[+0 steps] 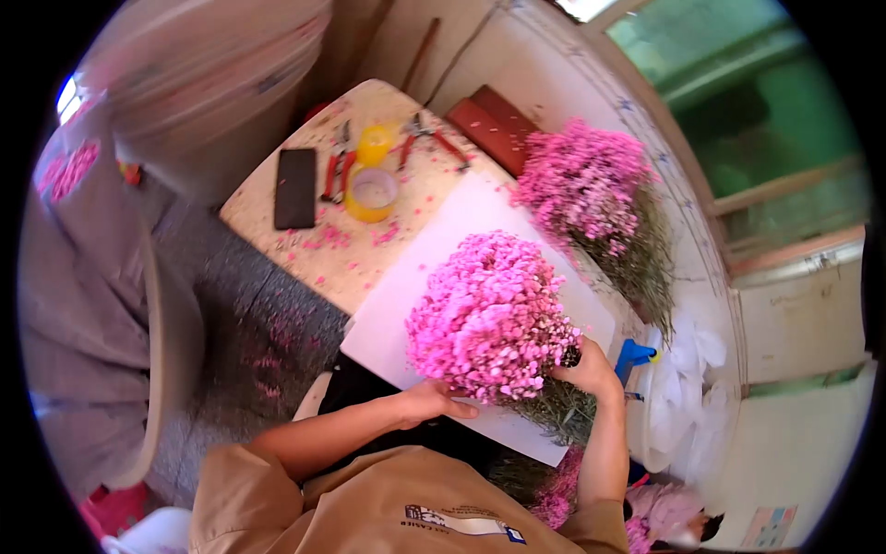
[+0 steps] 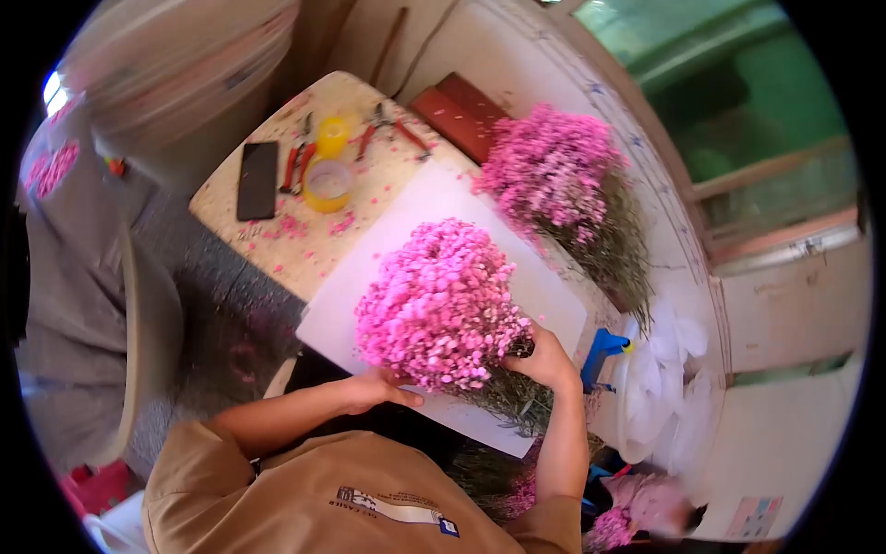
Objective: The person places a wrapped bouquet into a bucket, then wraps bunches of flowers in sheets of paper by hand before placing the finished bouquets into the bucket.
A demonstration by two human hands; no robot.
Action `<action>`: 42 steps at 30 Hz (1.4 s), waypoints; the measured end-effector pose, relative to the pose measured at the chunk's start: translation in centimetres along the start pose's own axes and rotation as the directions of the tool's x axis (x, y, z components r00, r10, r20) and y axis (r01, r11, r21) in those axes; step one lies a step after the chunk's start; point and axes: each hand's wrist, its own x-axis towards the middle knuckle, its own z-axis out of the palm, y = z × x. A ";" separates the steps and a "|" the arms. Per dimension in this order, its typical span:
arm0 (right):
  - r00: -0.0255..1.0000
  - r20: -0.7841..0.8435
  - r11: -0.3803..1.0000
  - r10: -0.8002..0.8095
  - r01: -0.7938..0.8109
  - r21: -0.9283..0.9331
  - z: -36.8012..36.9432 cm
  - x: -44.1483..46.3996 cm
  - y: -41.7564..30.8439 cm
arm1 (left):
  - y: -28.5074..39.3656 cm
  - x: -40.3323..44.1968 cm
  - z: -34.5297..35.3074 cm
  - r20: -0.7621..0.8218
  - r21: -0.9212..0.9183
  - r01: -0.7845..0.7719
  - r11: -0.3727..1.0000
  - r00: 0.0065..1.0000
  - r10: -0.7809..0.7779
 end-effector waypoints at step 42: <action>0.032 -0.991 0.954 0.131 -0.275 0.117 15.3 -20.6 23.5 | 7.2 21.5 25.8 0.709 0.570 -0.454 -0.685 0.693 0.131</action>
